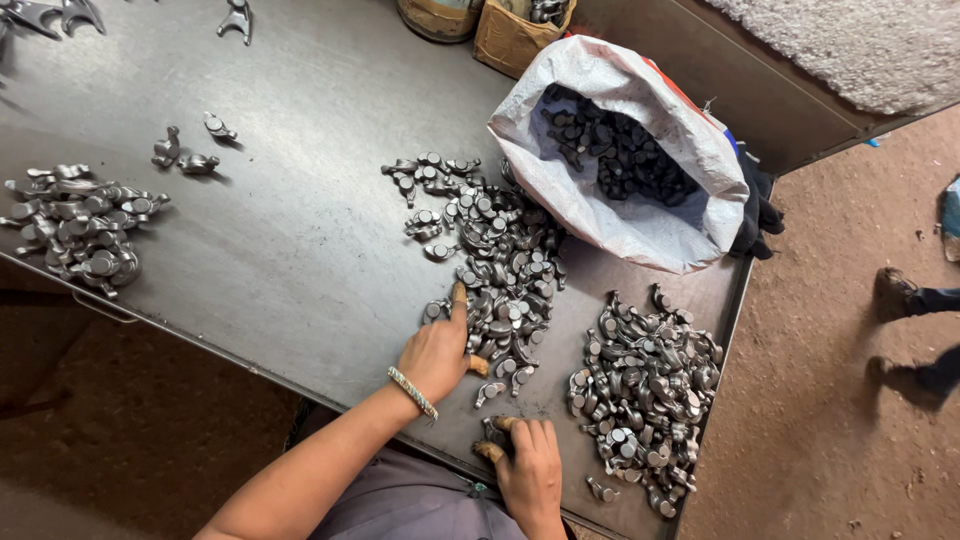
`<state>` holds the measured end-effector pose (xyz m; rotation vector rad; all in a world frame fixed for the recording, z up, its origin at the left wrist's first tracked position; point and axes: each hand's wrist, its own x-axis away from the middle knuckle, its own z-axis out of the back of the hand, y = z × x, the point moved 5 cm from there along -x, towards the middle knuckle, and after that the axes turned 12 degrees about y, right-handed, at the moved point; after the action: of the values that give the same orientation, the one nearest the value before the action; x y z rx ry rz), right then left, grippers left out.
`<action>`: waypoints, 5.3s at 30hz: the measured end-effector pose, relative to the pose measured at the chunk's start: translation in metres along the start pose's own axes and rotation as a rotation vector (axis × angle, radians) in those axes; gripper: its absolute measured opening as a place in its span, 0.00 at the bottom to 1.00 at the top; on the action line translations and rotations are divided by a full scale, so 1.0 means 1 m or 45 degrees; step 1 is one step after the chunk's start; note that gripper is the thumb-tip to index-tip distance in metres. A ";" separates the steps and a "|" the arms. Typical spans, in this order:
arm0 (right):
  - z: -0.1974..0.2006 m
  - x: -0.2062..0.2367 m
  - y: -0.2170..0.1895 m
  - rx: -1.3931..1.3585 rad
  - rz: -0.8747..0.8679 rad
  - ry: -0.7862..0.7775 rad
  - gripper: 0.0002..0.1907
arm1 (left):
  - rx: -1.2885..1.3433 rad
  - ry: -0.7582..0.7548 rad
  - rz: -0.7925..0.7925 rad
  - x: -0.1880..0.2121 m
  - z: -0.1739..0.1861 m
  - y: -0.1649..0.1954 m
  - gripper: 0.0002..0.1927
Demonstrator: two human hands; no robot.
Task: The person sorts small metal parts on a metal table, picking them up one by one and placing them into a white sack. The person uses both hands to handle the parts and occasionally adjusts the sack.
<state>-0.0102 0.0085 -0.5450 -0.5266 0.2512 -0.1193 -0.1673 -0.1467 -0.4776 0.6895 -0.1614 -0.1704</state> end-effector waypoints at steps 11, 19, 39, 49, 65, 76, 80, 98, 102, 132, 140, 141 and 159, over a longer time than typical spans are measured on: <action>-0.007 -0.002 0.042 -2.139 -1.083 -0.040 0.29 | 0.208 -0.033 -0.079 0.009 0.009 -0.016 0.70; -0.011 -0.011 0.043 -2.295 -1.174 -0.180 0.33 | 0.426 0.227 0.054 0.034 0.003 -0.034 0.63; -0.014 -0.014 0.061 -2.119 -0.950 -0.126 0.24 | 1.374 -0.147 0.599 0.069 -0.064 -0.025 0.10; 0.105 -0.006 0.096 -0.287 -0.389 0.794 0.15 | 0.466 0.212 0.009 0.068 -0.049 -0.021 0.24; 0.006 -0.049 0.032 0.031 -0.073 0.287 0.25 | 0.470 0.218 0.165 0.056 -0.026 -0.018 0.18; -0.009 -0.030 0.038 -1.134 -0.424 0.010 0.23 | 1.086 -0.260 0.417 0.052 -0.033 -0.033 0.12; -0.015 -0.025 0.043 -1.421 -0.593 -0.046 0.17 | 1.033 -0.407 0.422 0.054 -0.040 -0.031 0.14; -0.019 -0.017 0.049 -1.874 -0.889 -0.061 0.13 | 1.387 -0.874 0.551 0.064 -0.058 -0.022 0.10; -0.020 -0.016 0.050 -1.898 -0.929 -0.066 0.14 | 1.438 -0.887 0.532 0.066 -0.055 -0.018 0.10; 0.002 -0.035 0.026 -0.724 -0.215 0.198 0.11 | 1.942 -0.758 0.922 0.067 -0.061 -0.023 0.17; -0.002 -0.038 -0.010 -0.139 0.049 0.039 0.20 | 2.065 -0.496 0.894 0.044 -0.037 -0.045 0.13; 0.001 -0.035 -0.009 -0.169 -0.024 0.008 0.21 | 2.058 -0.495 0.907 0.044 -0.036 -0.047 0.12; -0.027 -0.033 0.048 -1.725 -0.882 0.061 0.10 | 1.428 -0.483 0.621 0.059 -0.042 -0.043 0.11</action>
<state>-0.0467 0.0423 -0.5848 -1.9545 0.1568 -0.6552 -0.1057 -0.1652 -0.5318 1.7002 -0.8164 0.2981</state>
